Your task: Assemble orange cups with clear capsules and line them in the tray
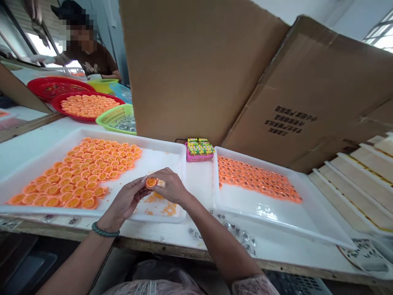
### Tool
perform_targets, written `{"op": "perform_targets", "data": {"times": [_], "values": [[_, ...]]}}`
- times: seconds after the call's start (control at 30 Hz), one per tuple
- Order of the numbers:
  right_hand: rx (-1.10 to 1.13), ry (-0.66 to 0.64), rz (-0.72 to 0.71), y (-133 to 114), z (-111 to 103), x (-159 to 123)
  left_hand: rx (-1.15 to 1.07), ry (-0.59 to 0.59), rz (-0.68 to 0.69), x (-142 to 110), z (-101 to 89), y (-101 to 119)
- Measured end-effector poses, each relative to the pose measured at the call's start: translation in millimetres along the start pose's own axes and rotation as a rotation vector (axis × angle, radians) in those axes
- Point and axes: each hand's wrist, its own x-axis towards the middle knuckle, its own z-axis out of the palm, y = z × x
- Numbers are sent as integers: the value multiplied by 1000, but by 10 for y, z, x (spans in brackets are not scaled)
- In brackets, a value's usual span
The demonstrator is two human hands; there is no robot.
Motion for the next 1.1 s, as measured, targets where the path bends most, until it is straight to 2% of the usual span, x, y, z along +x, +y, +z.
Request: {"op": "perform_targets", "data": {"times": [0.13, 0.23, 0.4, 0.5, 0.57, 0.63, 0.7, 0.77, 0.93, 1.1], "values": [[51, 17, 40, -50, -62, -91, 56, -117, -81, -6, 2, 9], [8, 54, 14, -57, -23, -174, 67, -141, -116, -8, 2, 16], [-106, 123, -46, -49, 77, -312, 45, -108, -93, -13, 27, 29], [-163, 178, 45, 33, 75, -334, 21, -3, -43, -1, 40, 15], [-281, 72, 169, 132, 87, -327, 3, 58, -33, 12, 39, -2], [-466, -147, 256, 230, 138, -319, -21, 77, -29, 24, 32, -18], [-625, -348, 283, 287, 226, -317, -50, 78, -25, 33, 25, -26], [-705, -440, 278, 290, 323, -321, -72, 79, -31, 38, 22, -27], [-733, -462, 255, 228, 463, -327, -70, 98, -73, 51, 20, -29], [-715, -413, 274, 267, 432, -301, -71, 118, -53, 74, -17, -64]]}}
